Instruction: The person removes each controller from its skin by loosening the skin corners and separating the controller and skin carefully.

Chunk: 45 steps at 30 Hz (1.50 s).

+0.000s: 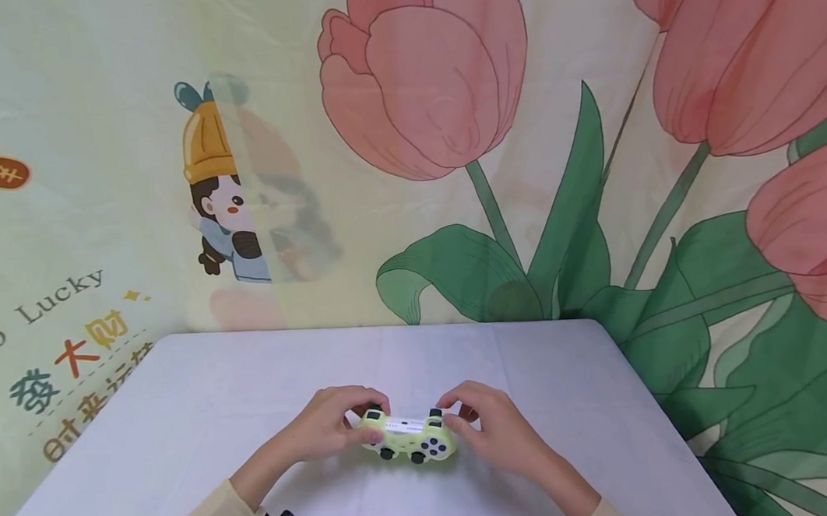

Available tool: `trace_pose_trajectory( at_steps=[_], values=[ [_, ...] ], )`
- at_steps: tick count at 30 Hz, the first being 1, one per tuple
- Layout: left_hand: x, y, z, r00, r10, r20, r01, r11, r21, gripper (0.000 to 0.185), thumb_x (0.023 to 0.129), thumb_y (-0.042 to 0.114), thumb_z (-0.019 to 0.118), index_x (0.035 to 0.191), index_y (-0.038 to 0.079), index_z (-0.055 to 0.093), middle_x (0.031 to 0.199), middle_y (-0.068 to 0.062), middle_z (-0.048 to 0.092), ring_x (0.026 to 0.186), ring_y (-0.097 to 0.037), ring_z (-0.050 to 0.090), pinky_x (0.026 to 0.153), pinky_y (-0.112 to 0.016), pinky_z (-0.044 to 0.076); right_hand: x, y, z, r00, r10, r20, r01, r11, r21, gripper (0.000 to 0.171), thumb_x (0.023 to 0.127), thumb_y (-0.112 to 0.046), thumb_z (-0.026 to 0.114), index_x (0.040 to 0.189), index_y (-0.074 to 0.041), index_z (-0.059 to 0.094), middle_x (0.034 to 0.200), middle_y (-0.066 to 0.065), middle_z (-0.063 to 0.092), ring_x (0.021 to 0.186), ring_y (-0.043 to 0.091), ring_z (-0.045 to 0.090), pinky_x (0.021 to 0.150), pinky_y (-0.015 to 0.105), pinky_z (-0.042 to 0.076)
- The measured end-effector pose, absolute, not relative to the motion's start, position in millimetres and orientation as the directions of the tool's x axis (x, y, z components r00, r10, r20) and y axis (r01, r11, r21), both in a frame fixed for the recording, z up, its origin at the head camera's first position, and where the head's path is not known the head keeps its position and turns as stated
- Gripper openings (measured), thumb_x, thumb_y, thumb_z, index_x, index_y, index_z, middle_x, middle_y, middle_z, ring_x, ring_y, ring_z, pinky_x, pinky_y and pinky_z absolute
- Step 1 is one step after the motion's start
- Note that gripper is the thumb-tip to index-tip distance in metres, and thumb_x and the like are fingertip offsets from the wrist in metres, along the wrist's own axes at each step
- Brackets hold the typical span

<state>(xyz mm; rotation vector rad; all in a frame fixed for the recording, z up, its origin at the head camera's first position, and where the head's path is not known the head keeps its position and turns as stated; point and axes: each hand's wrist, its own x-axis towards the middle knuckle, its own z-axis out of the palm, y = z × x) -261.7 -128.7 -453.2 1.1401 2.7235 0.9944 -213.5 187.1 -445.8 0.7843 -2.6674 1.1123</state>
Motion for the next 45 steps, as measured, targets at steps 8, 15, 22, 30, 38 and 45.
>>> trace_pose_trajectory(
  at_steps=[8,15,22,30,38,45],
  values=[
    [-261.4,-130.4,-451.0,-0.737,0.643,0.208,0.627,0.535,0.567,0.027,0.088,0.036,0.088,0.108,0.039,0.069,0.097,0.027,0.068,0.091,0.003,0.066,0.084,-0.034,0.048,-213.0,179.3,-430.3,-0.791,-0.51,0.337,-0.605,0.57,-0.556,0.024,0.096,-0.012,0.08,0.118,-0.02,0.076,0.113,-0.011,0.069,0.096,0.011,0.064,0.081,0.033,0.06],
    [-264.1,-129.1,-449.2,-0.748,0.638,0.183,0.608,0.548,0.575,0.029,0.089,0.035,0.088,0.109,0.042,0.068,0.097,0.027,0.067,0.092,0.002,0.065,0.086,-0.035,0.05,-215.0,173.7,-421.6,-0.781,-0.558,0.281,-0.616,0.616,-0.49,0.028,0.095,-0.02,0.082,0.123,-0.019,0.076,0.113,-0.01,0.064,0.099,0.01,0.058,0.08,0.03,0.056],
    [-266.1,-129.4,-450.0,-0.751,0.635,0.18,0.605,0.553,0.573,0.029,0.089,0.036,0.087,0.109,0.044,0.067,0.097,0.027,0.066,0.094,0.002,0.065,0.087,-0.034,0.05,-218.7,164.8,-420.8,-0.737,-0.616,0.278,-0.671,0.622,-0.403,0.026,0.094,-0.02,0.083,0.119,-0.015,0.08,0.114,-0.01,0.063,0.106,0.011,0.056,0.088,0.032,0.054],
    [-267.5,-128.0,-451.3,-0.751,0.636,0.177,0.6,0.547,0.584,0.027,0.09,0.037,0.086,0.11,0.042,0.069,0.097,0.027,0.066,0.094,0.003,0.066,0.087,-0.035,0.049,-218.9,161.6,-417.9,-0.697,-0.645,0.315,-0.717,0.614,-0.33,0.019,0.089,-0.012,0.087,0.106,-0.017,0.082,0.11,-0.011,0.07,0.105,0.01,0.059,0.089,0.031,0.056],
    [-267.3,-126.9,-452.6,-0.76,0.63,0.159,0.583,0.552,0.596,0.026,0.09,0.04,0.085,0.11,0.042,0.069,0.097,0.025,0.066,0.093,0.0,0.064,0.086,-0.036,0.049,-216.9,159.1,-421.7,-0.657,-0.642,0.395,-0.75,0.61,-0.256,0.019,0.081,-0.006,0.092,0.096,-0.013,0.082,0.099,-0.008,0.071,0.095,0.009,0.062,0.081,0.026,0.058],
    [-265.7,-127.0,-452.8,-0.767,0.623,0.154,0.573,0.556,0.602,0.025,0.09,0.041,0.085,0.11,0.042,0.069,0.097,0.025,0.066,0.093,0.001,0.065,0.086,-0.036,0.048,-216.8,158.8,-420.8,-0.662,-0.633,0.4,-0.746,0.607,-0.273,0.019,0.081,-0.008,0.093,0.092,-0.015,0.08,0.094,-0.009,0.067,0.092,0.007,0.059,0.078,0.023,0.056]
  ],
)
